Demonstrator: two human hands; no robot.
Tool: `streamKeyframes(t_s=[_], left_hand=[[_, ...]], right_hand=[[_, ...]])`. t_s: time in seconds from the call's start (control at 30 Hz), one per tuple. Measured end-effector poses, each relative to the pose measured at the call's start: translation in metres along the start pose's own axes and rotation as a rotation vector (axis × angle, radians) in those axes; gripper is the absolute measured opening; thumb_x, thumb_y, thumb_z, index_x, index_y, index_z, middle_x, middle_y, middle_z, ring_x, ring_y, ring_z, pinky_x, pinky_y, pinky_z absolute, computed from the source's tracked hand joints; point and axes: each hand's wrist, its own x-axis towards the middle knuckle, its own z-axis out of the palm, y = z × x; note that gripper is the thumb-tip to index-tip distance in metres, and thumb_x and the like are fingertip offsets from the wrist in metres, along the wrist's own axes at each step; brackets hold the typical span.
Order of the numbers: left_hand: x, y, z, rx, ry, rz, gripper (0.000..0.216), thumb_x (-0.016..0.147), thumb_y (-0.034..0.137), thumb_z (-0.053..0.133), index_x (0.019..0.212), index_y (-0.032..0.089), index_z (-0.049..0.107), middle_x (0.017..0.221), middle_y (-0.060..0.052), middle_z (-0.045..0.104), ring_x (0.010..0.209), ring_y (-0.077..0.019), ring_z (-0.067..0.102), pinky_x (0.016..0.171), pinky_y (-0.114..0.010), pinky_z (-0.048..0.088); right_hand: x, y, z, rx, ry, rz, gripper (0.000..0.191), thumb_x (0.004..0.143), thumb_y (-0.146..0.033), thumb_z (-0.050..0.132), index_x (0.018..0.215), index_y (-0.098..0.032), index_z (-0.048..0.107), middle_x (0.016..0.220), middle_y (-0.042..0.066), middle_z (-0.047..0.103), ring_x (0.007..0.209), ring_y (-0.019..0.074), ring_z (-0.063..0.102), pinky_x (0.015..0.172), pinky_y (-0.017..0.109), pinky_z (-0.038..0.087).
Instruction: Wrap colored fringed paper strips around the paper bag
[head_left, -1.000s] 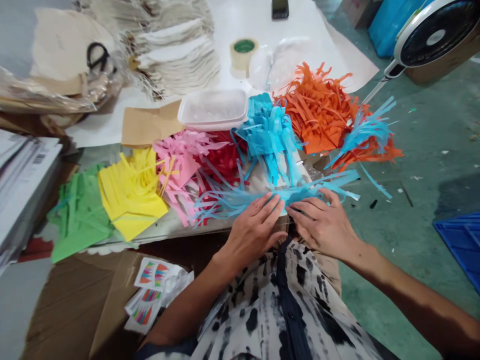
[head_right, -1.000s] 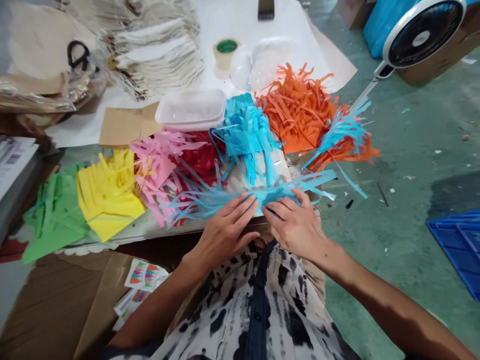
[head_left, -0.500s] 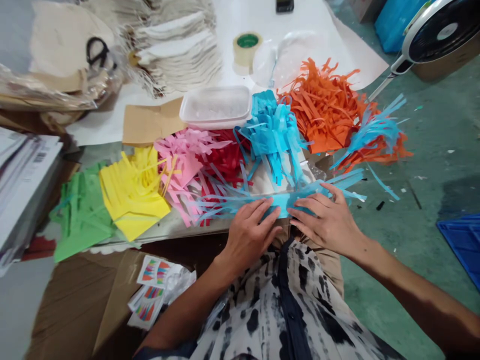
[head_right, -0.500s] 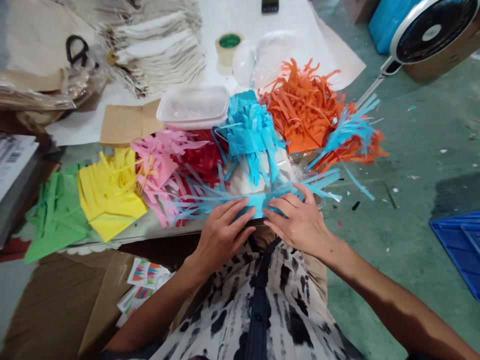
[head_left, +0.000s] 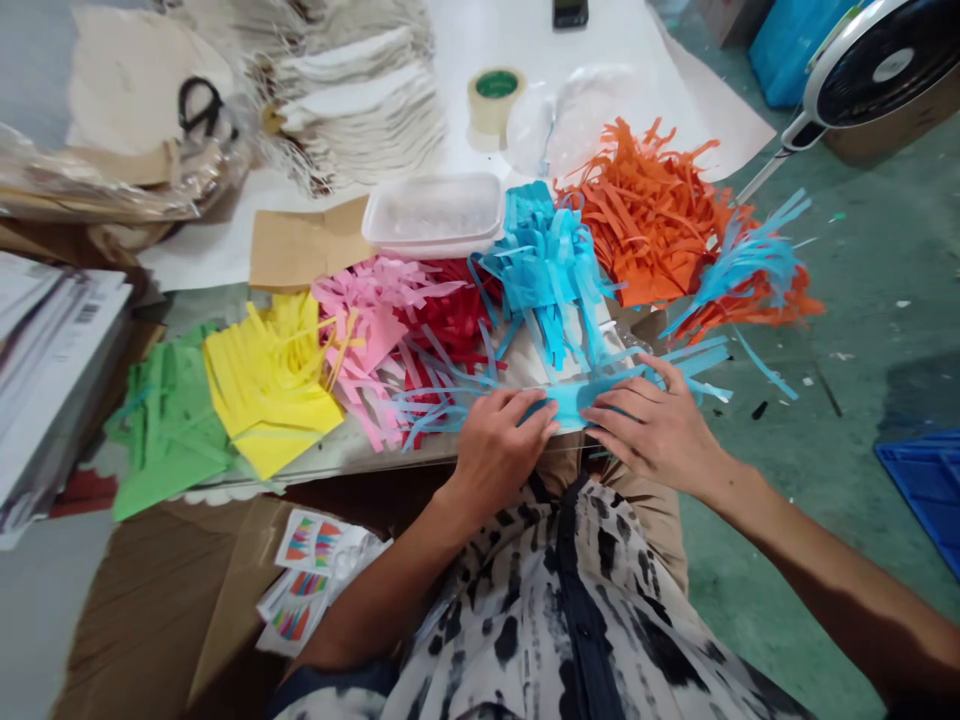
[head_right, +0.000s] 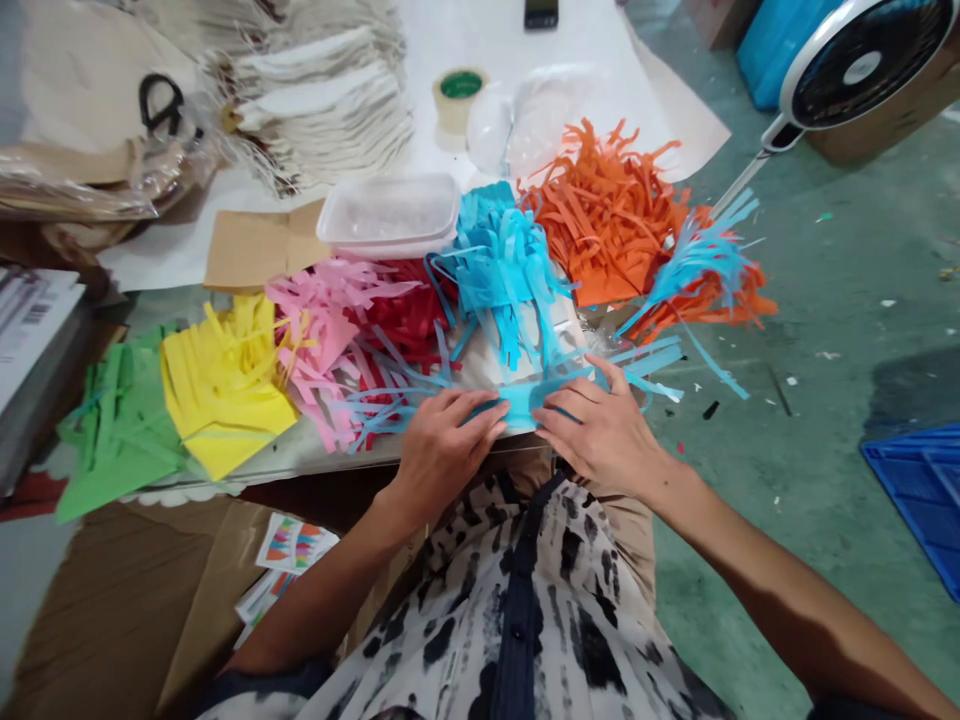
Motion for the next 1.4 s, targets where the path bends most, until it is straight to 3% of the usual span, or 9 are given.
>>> streamKeyframes(t_s=[0.1, 0.17, 0.3, 0.43, 0.67, 0.87, 1.3, 1.4], left_hand=[[0.0, 0.001, -0.001, 0.011, -0.032, 0.024, 0.04, 0.102, 0.046, 0.063, 0.135, 0.023, 0.07, 0.128, -0.009, 0.077, 0.11, -0.0266, 0.068, 0.088, -0.043, 0.053], [-0.002, 0.002, 0.001, 0.027, -0.014, 0.028, 0.041, 0.101, 0.048, 0.064, 0.132, 0.023, 0.071, 0.128, -0.009, 0.077, 0.111, -0.0277, 0.068, 0.088, -0.043, 0.053], [-0.009, 0.002, 0.01, 0.022, 0.082, 0.03, 0.021, 0.103, 0.024, 0.062, 0.118, 0.022, 0.076, 0.125, -0.006, 0.079, 0.112, -0.0245, 0.07, 0.09, -0.04, 0.055], [-0.016, -0.004, 0.009, -0.085, 0.101, 0.054, 0.019, 0.101, 0.02, 0.064, 0.116, 0.02, 0.076, 0.122, -0.007, 0.078, 0.116, -0.0239, 0.068, 0.097, -0.039, 0.055], [-0.014, -0.013, -0.009, -0.226, 0.079, -0.19, 0.014, 0.101, 0.03, 0.067, 0.094, 0.022, 0.075, 0.099, -0.005, 0.073, 0.099, -0.0226, 0.061, 0.091, -0.038, 0.05], [-0.006, -0.01, -0.003, -0.117, 0.073, -0.311, 0.014, 0.099, 0.029, 0.067, 0.09, 0.019, 0.071, 0.1, -0.006, 0.07, 0.096, -0.0239, 0.058, 0.088, -0.039, 0.046], [-0.003, -0.012, 0.007, 0.089, 0.064, -0.259, 0.015, 0.096, 0.03, 0.068, 0.086, 0.019, 0.066, 0.096, -0.007, 0.069, 0.092, -0.0262, 0.057, 0.08, -0.04, 0.042], [-0.004, -0.011, 0.007, 0.118, 0.086, -0.238, 0.012, 0.095, 0.029, 0.071, 0.092, 0.018, 0.068, 0.099, -0.008, 0.071, 0.092, -0.0263, 0.059, 0.079, -0.04, 0.043]], right_hand=[[0.0, 0.003, 0.002, -0.012, 0.032, 0.015, 0.023, 0.106, -0.026, 0.055, 0.112, -0.028, 0.077, 0.109, 0.002, 0.08, 0.103, 0.0235, 0.07, 0.121, 0.06, 0.031], [0.0, 0.002, 0.003, -0.011, 0.04, 0.024, 0.023, 0.106, -0.026, 0.054, 0.11, -0.027, 0.077, 0.107, 0.002, 0.08, 0.101, 0.0223, 0.071, 0.121, 0.058, 0.032], [-0.001, 0.001, 0.002, -0.015, 0.025, 0.026, 0.022, 0.107, -0.028, 0.055, 0.113, -0.026, 0.076, 0.108, 0.002, 0.08, 0.102, 0.022, 0.07, 0.122, 0.054, 0.029], [-0.004, 0.006, 0.001, 0.046, 0.059, 0.029, 0.019, 0.107, -0.03, 0.057, 0.108, -0.028, 0.076, 0.102, 0.0, 0.079, 0.099, 0.022, 0.067, 0.118, 0.053, 0.03], [0.003, 0.01, 0.0, 0.135, -0.001, 0.244, 0.024, 0.106, -0.042, 0.058, 0.099, -0.023, 0.071, 0.097, 0.005, 0.076, 0.096, 0.0251, 0.063, 0.097, 0.044, 0.036], [0.015, 0.006, 0.002, -0.026, -0.065, 0.283, 0.029, 0.106, -0.043, 0.054, 0.096, -0.021, 0.068, 0.091, 0.005, 0.074, 0.096, 0.0286, 0.062, 0.096, 0.047, 0.032], [0.029, 0.001, 0.003, -0.176, -0.135, 0.312, 0.036, 0.106, -0.044, 0.052, 0.083, -0.02, 0.066, 0.081, 0.006, 0.07, 0.088, 0.0274, 0.061, 0.088, 0.045, 0.031], [0.027, 0.005, 0.001, -0.213, -0.125, 0.319, 0.037, 0.105, -0.048, 0.052, 0.085, -0.02, 0.066, 0.084, 0.008, 0.072, 0.091, 0.029, 0.062, 0.091, 0.047, 0.033]])
